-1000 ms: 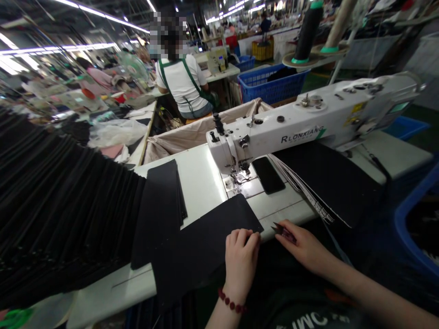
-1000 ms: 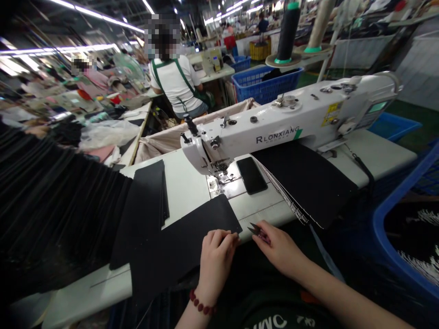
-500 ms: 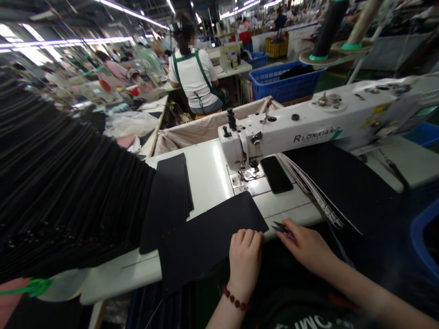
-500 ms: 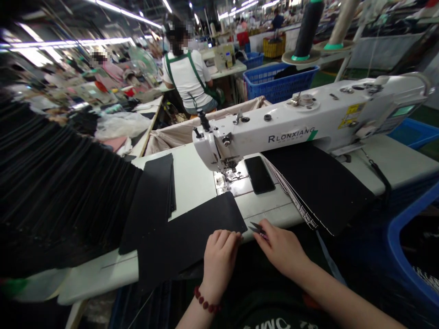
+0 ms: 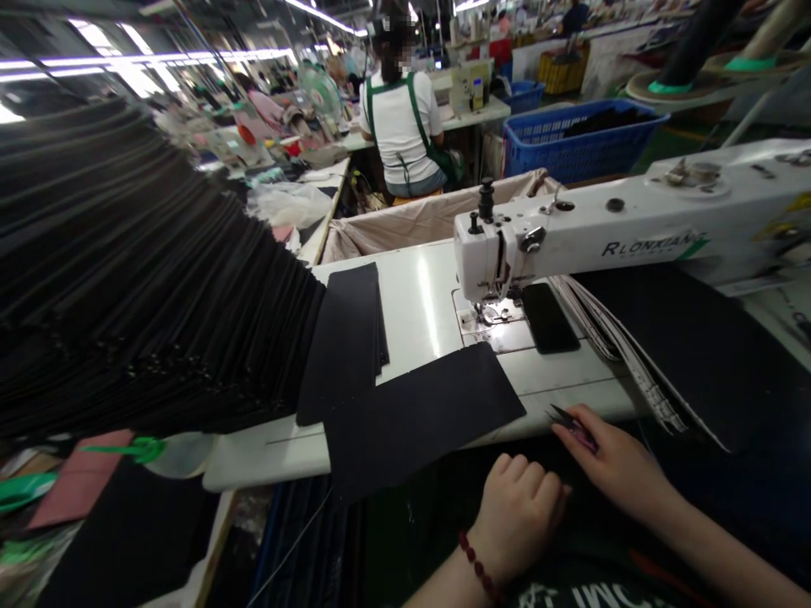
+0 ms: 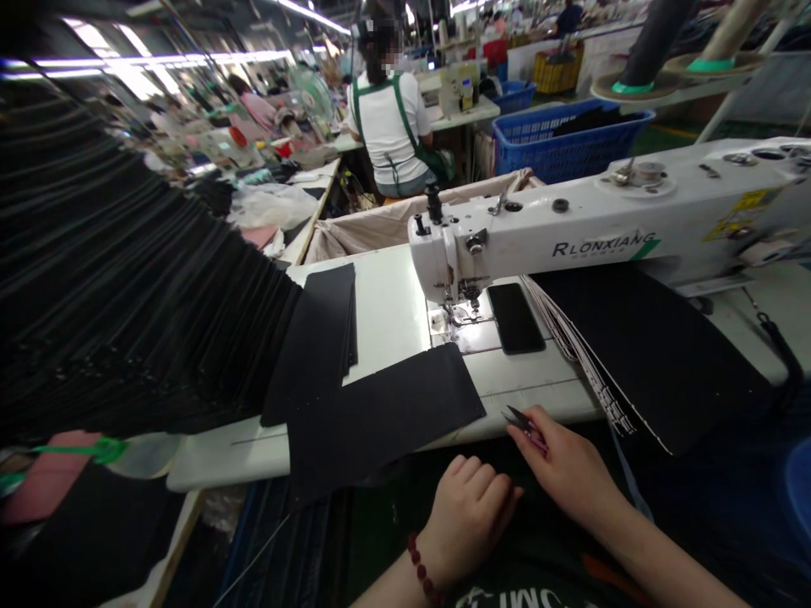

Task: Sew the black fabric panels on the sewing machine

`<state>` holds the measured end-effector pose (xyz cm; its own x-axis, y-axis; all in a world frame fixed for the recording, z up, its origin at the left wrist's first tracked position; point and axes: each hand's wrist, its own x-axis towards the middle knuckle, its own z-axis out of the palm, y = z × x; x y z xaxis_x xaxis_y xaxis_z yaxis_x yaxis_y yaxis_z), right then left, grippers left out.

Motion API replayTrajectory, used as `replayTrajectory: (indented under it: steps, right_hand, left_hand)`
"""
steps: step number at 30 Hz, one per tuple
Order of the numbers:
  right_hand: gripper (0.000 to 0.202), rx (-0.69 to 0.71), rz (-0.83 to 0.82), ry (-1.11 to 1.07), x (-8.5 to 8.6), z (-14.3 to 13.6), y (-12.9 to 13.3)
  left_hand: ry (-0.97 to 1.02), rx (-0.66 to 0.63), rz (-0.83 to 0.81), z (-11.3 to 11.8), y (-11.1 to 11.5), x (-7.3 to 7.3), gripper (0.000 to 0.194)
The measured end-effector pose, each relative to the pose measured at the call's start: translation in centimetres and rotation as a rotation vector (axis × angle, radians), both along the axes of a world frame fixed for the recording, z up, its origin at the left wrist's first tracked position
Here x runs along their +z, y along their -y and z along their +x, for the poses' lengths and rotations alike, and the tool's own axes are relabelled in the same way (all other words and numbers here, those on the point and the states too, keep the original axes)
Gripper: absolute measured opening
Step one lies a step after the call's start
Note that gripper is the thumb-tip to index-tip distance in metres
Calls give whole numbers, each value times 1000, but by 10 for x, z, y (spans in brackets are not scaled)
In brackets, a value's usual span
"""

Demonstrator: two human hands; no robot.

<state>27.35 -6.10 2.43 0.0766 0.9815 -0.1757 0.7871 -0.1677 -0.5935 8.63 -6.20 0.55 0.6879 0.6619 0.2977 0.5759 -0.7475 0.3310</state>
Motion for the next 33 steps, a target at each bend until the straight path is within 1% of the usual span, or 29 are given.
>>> replayTrajectory:
  steps: [1,2,3,5,6,7,8,11,12,14,16,23,25,28,31,33]
  right_hand:
    - [25,-5,4,-3,0,1,0]
    - [25,-6,6,-5,-1,2,-1]
    - [25,-5,3,-7,-1,2,-1]
    - [24,0,-15,-12,0,1,-3]
    - [24,5,-25,-15,1,0,-3]
    - [23,13,-33,-17,2,-2,-4]
    - [23,20,-35,-17,3,-3,-4]
    - [21,33,-19,-7,6,-7,-4]
    - [21,35,-14,-4,7,-8,-3]
    - [21,37,-5,-1,8,-8,-1]
    - [20,43,3,9,7,-9,1]
    - [16,147,16,38,7,-21,8]
    - [16,158,36,54,8,-25,7]
    - [16,129,55,85,10,-27,2]
    - [17,91,51,115,11,-23,-2]
    - [17,79,42,134,12,-19,-3]
  left_hand:
    - [13,6,-1,-1,1,-2,10]
    - [29,51,0,-4,-1,-2,8]
    - [45,122,1,-7,-5,-2,14]
    - [68,262,1,-13,-18,0,34]
    - [69,299,-2,-16,-25,2,40]
    - [61,307,-10,-19,-32,4,41]
    - [47,295,-19,-20,-38,6,37]
    - [16,247,-34,-20,-46,10,10]
    - [14,244,-35,-19,-46,10,8]
    - [20,239,-33,-17,-45,10,13]
    - [41,235,-42,-17,-43,10,13]
    - [201,250,-203,-24,-40,13,9]
    - [203,256,-194,-24,-40,11,10]
    - [155,252,-132,-22,-40,8,18]
    - [107,220,-103,-20,-42,7,13]
    - [97,222,-106,-19,-42,9,12]
